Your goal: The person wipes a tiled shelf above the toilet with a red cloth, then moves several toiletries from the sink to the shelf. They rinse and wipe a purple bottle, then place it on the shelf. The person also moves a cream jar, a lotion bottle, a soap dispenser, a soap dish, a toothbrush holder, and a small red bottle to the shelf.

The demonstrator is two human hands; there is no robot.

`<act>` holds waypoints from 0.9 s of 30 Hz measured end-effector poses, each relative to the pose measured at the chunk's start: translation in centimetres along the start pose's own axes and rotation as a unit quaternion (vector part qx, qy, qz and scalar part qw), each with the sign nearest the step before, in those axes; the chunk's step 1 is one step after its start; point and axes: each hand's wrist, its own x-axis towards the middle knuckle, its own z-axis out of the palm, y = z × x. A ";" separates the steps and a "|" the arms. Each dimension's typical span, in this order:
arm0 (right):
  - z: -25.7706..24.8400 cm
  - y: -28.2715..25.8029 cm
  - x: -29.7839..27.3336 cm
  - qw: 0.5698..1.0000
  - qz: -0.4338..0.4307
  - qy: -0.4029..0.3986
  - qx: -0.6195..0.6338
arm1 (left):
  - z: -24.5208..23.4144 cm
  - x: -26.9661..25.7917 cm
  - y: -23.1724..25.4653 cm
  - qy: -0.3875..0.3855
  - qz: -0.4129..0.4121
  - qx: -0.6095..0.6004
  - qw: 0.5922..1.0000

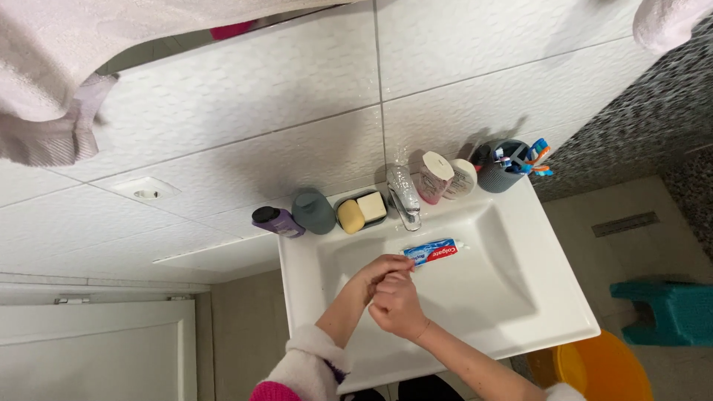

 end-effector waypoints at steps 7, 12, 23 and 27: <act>1.6 1.8 -4.0 0.959 -0.233 -0.125 -0.101 | 3.0 -3.1 2.9 -0.072 -0.028 0.070 0.995; 3.7 5.7 -8.0 0.872 -0.344 -0.272 -0.217 | 4.7 -2.2 2.9 0.041 -0.064 0.203 0.976; 17.3 19.0 -23.7 0.754 -0.026 -0.600 -0.267 | 4.4 5.6 -3.7 0.163 0.036 0.683 0.711; 20.9 26.4 -32.0 0.734 0.241 -0.593 -0.227 | 4.1 6.5 -4.2 0.167 0.047 0.688 0.705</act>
